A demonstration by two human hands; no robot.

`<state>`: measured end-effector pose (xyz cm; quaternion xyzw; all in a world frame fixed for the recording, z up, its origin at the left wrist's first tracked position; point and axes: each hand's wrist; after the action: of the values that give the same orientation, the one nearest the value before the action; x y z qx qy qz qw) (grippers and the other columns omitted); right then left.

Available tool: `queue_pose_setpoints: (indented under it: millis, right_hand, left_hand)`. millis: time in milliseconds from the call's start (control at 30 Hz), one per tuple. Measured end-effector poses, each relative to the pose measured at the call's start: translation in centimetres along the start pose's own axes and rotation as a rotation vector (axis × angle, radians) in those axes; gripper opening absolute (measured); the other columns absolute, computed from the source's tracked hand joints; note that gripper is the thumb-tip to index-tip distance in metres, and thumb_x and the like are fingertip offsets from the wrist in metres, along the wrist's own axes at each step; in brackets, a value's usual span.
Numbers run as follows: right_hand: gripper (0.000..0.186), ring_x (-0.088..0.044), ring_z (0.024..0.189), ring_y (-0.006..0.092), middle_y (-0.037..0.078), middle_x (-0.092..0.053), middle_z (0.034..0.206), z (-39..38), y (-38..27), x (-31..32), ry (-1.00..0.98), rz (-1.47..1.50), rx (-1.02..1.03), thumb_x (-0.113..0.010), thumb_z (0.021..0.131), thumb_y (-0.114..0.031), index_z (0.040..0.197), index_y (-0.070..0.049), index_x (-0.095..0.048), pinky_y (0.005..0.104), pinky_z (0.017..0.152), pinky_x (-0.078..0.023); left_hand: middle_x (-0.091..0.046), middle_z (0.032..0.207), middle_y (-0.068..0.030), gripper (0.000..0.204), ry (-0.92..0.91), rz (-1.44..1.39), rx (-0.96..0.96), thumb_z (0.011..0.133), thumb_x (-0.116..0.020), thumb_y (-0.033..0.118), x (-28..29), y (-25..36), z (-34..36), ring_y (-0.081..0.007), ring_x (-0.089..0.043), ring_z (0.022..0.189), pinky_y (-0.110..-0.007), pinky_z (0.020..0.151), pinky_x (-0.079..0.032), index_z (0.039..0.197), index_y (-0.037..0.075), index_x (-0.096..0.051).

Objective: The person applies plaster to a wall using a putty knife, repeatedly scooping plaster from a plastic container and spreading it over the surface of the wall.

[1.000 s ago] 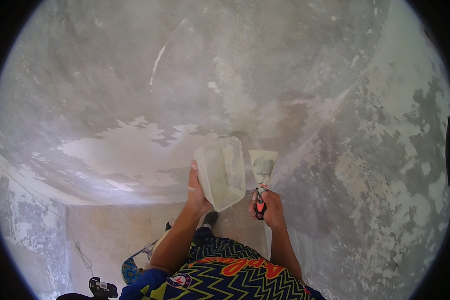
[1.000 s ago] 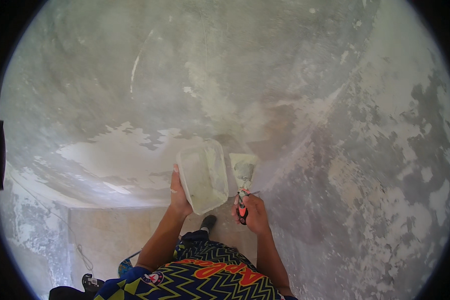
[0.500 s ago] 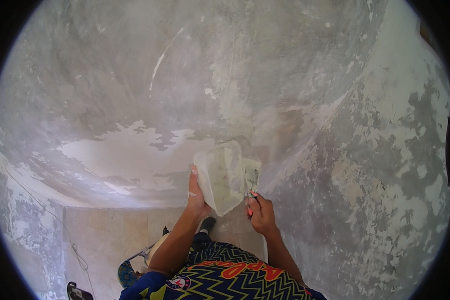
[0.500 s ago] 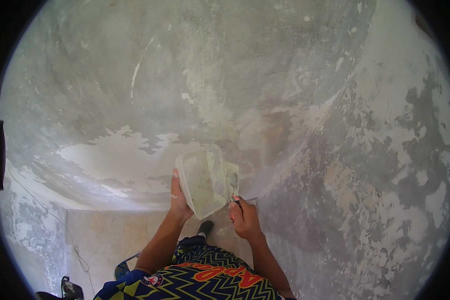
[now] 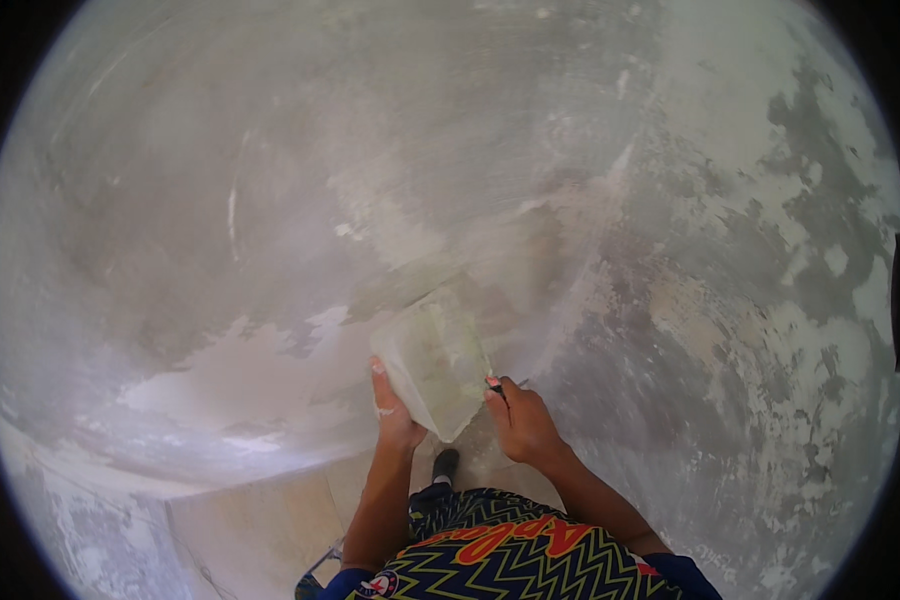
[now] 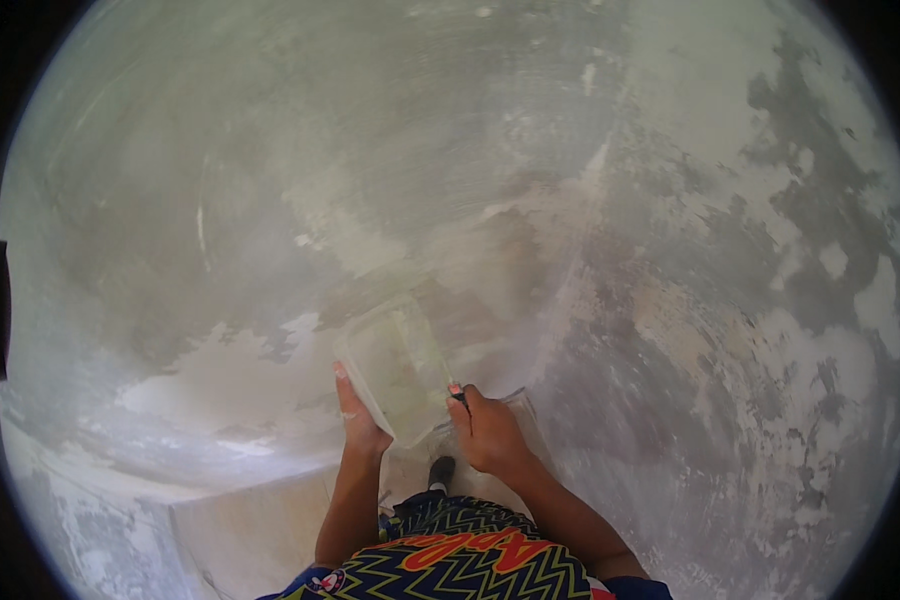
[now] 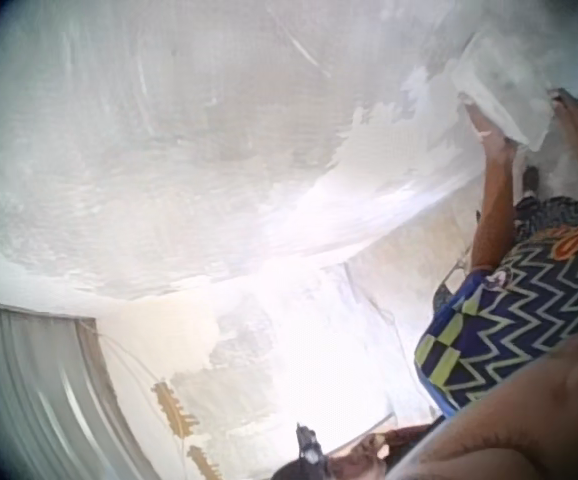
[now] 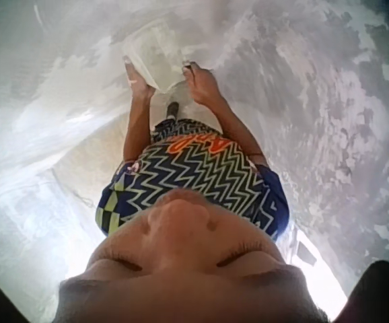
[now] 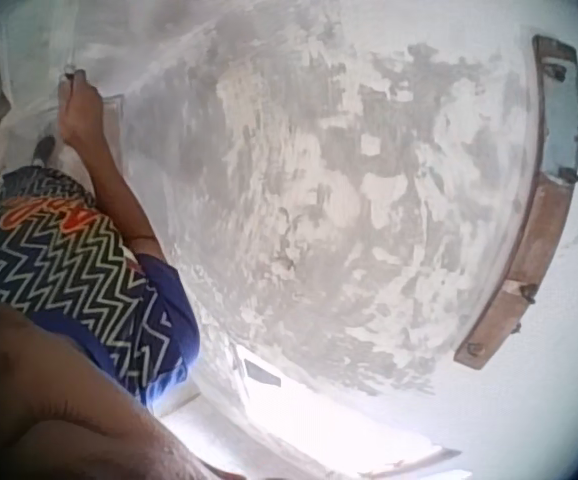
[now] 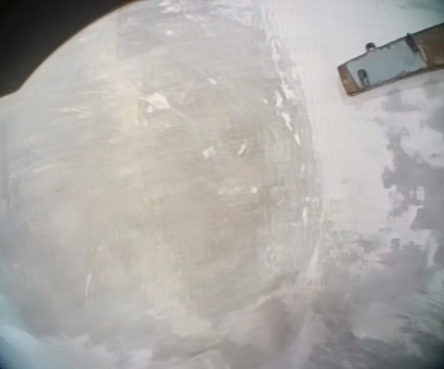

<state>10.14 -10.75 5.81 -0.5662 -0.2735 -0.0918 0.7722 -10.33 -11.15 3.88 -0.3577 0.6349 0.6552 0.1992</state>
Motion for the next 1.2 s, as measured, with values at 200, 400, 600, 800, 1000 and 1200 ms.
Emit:
queue_pose_setpoints:
  millis: [200, 400, 600, 800, 1000, 1200]
  right_hand:
    - [0.033, -0.062, 0.066, 0.0491, 0.026, -0.062, 0.069, -0.4, -0.7, 0.2, -0.042, -0.037, 0.053, -0.056, 0.106, -0.028, 0.097, 0.004, -0.054, 0.0556, 0.058, -0.045]
    - [0.032, -0.061, 0.063, 0.0492, 0.026, -0.061, 0.066, 0.1, -0.9, -0.2, -0.012, -0.033, 0.033, -0.056, 0.106, -0.027, 0.096, 0.003, -0.054, 0.0560, 0.057, -0.045]
    - [0.033, -0.062, 0.065, 0.0507, 0.027, -0.062, 0.066, 1.2, -2.3, 0.2, -0.079, -0.026, -0.019, -0.055, 0.106, -0.027, 0.094, 0.004, -0.055, 0.0576, 0.060, -0.047]
    - [0.042, -0.065, 0.073, 0.0538, 0.031, -0.065, 0.073, 2.4, -3.9, 0.0, -0.158, -0.097, -0.116, -0.049, 0.108, -0.034, 0.095, 0.005, -0.058, 0.0593, 0.069, -0.051]
    - [0.050, -0.065, 0.080, 0.0543, 0.034, -0.067, 0.080, 3.7, -3.8, 0.7, -0.249, -0.170, -0.205, -0.047, 0.109, -0.038, 0.094, 0.007, -0.062, 0.0580, 0.075, -0.052]
    - [0.053, -0.065, 0.065, 0.0327, 0.018, -0.066, 0.071, 3.8, -3.5, 3.7, -0.268, -0.079, -0.270, -0.051, 0.108, -0.045, 0.094, 0.005, -0.062, 0.0424, 0.066, -0.053]
  left_hand:
    - [-0.062, 0.135, -0.0111, 0.079, 0.038, 0.052, -0.064, 0.103, -0.035, 0.071, -1.3, 0.8, 0.7, -0.0273, -0.063, 0.117, -0.043, 0.098, -0.054, 0.151, 0.010, -0.046]
    - [-0.060, 0.137, -0.0103, 0.080, -0.026, 0.143, -0.050, 0.104, -0.033, 0.070, -0.9, 1.8, 1.1, -0.0273, -0.062, 0.118, -0.044, 0.101, -0.052, 0.153, 0.009, -0.043]
    - [-0.061, 0.136, -0.0108, 0.080, 0.033, 0.116, -0.065, 0.104, -0.031, 0.071, 0.6, 1.6, 1.3, -0.0268, -0.063, 0.117, -0.043, 0.100, -0.053, 0.152, 0.008, -0.044]
    - [-0.064, 0.133, -0.0113, 0.076, -0.021, 0.156, -0.067, 0.107, -0.028, 0.067, 2.4, 1.3, 0.6, -0.0268, -0.065, 0.116, -0.043, 0.099, -0.054, 0.151, 0.007, -0.045]
    - [-0.063, 0.135, -0.0115, 0.073, 0.065, 0.122, -0.072, 0.108, -0.028, 0.064, 1.1, 1.5, 0.1, -0.0272, -0.065, 0.117, -0.042, 0.100, -0.054, 0.151, 0.007, -0.045]
    - [-0.058, 0.142, -0.0090, 0.072, 0.029, -0.031, -0.107, 0.106, -0.034, 0.064, 2.9, 1.9, 0.8, -0.0279, -0.060, 0.125, -0.043, 0.105, -0.051, 0.153, 0.011, -0.044]
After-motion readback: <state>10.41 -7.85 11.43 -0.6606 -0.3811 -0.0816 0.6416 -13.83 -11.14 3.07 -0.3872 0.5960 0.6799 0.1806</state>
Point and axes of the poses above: each hand's wrist, its own z-axis towards the middle knuckle, its own x-axis out of the back of the hand, y = z × x
